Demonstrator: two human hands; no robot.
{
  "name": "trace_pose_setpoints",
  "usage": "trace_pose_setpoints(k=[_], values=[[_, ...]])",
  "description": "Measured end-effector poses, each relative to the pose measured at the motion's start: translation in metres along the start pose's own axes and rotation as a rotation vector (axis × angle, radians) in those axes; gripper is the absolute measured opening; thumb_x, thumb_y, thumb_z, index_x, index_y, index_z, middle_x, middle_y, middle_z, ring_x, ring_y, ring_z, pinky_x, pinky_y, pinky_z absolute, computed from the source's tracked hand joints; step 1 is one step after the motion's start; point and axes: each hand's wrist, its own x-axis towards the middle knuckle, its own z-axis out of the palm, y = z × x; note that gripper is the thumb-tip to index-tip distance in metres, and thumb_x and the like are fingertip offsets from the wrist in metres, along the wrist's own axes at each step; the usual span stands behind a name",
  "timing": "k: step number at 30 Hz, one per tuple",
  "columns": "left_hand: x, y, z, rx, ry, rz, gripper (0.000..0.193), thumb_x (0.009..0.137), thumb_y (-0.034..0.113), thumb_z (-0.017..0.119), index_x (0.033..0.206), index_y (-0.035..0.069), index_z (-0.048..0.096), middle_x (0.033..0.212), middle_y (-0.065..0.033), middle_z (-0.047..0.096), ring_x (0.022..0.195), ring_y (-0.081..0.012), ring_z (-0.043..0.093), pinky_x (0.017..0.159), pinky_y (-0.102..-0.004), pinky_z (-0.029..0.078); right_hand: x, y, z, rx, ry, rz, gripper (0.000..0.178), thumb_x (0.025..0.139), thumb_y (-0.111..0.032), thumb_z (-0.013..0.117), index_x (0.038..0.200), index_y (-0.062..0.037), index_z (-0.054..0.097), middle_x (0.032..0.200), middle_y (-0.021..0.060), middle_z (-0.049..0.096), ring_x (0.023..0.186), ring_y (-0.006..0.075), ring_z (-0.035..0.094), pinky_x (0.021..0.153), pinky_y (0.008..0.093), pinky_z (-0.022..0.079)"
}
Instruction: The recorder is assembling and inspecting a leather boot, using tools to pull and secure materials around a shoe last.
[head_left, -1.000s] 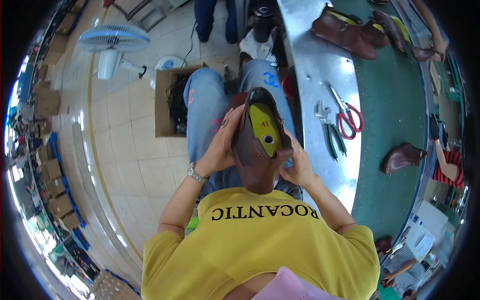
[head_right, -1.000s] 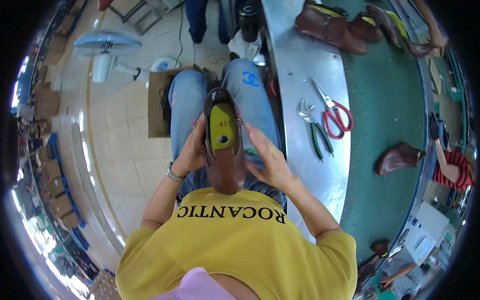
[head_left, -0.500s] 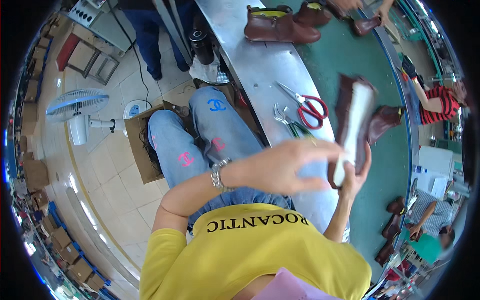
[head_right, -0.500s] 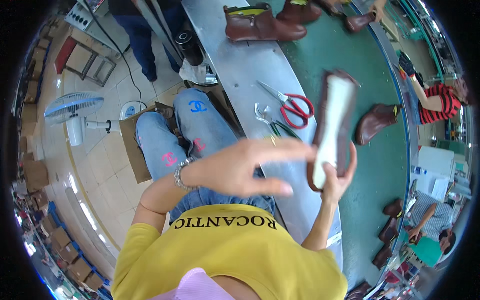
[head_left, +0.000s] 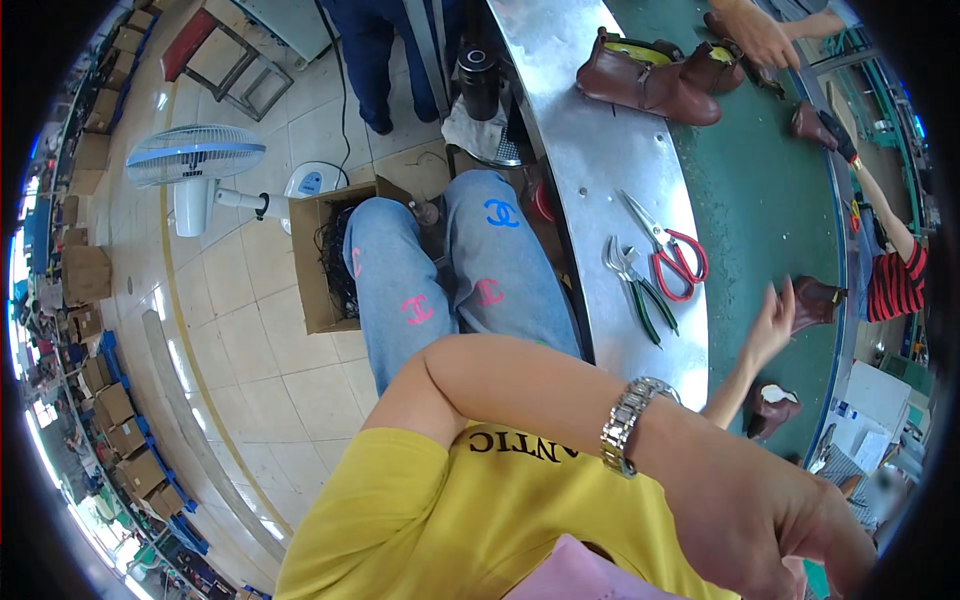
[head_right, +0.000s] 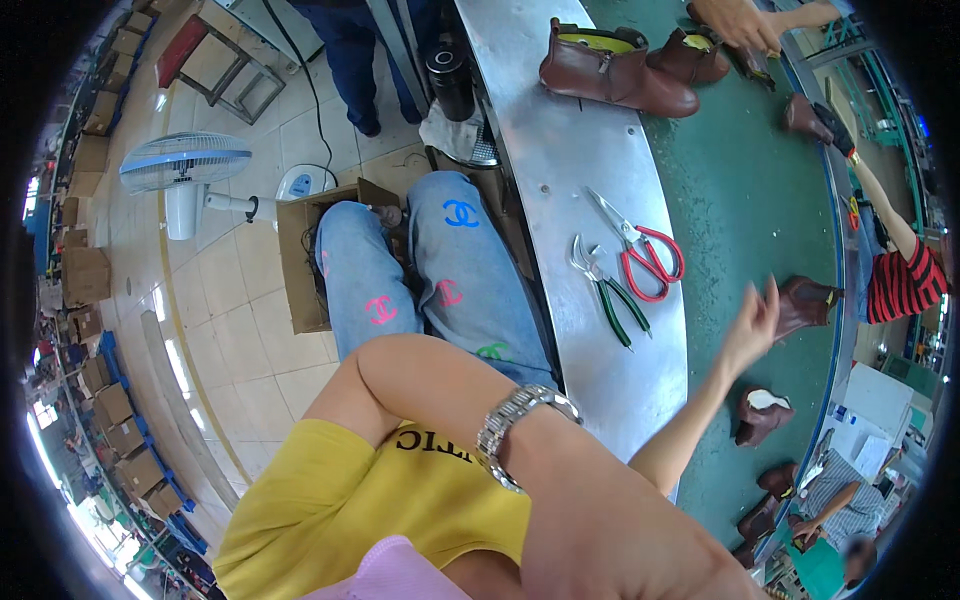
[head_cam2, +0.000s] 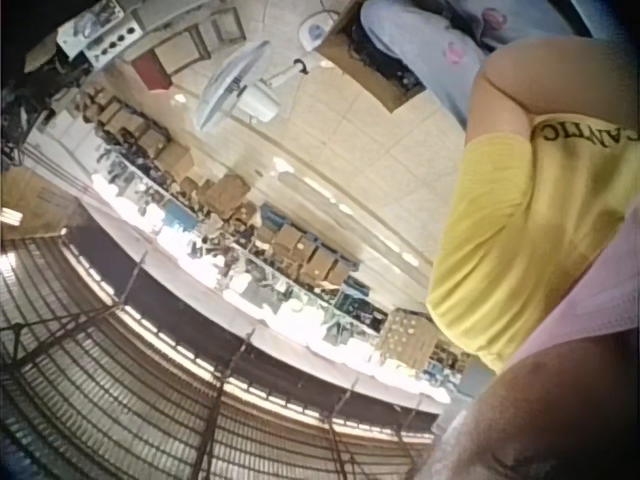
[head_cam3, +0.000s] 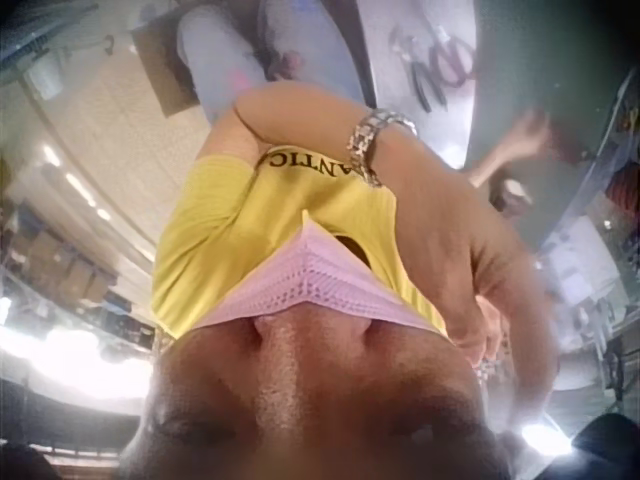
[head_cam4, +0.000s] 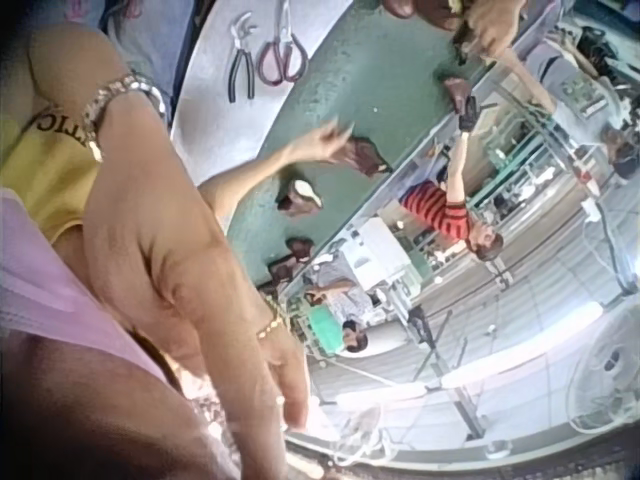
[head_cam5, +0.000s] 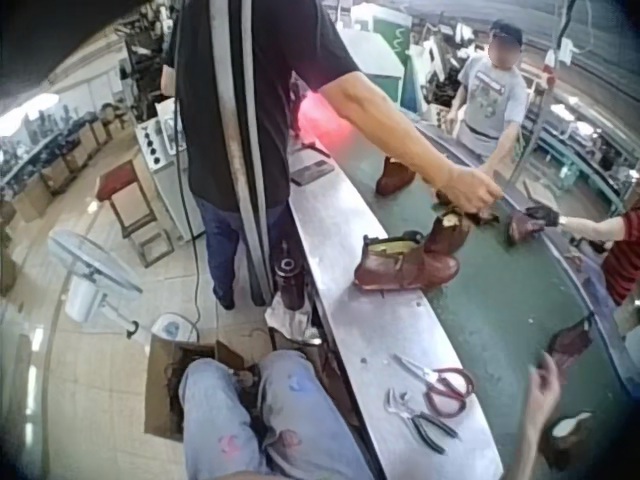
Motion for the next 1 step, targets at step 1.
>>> trace_pose_setpoints(k=[1], values=[[-0.002, 0.0012, 0.0011, 0.01, 0.0, 0.002, 0.038, 0.09, 0.01, 0.053, 0.126, 0.0, 0.049, 0.126, -0.0136, 0.054, 0.114, -0.0235, 0.053, 0.098, -0.0365, 0.043, 0.0001, -0.0468, 0.0387, -0.025, -0.06, -0.123, 0.032, 0.085, -0.013, 0.063, 0.117, -0.0088, 0.061, 0.097, 0.0036, 0.062, 0.075, 0.0081, 0.054, 0.069, 0.023, 0.045]])
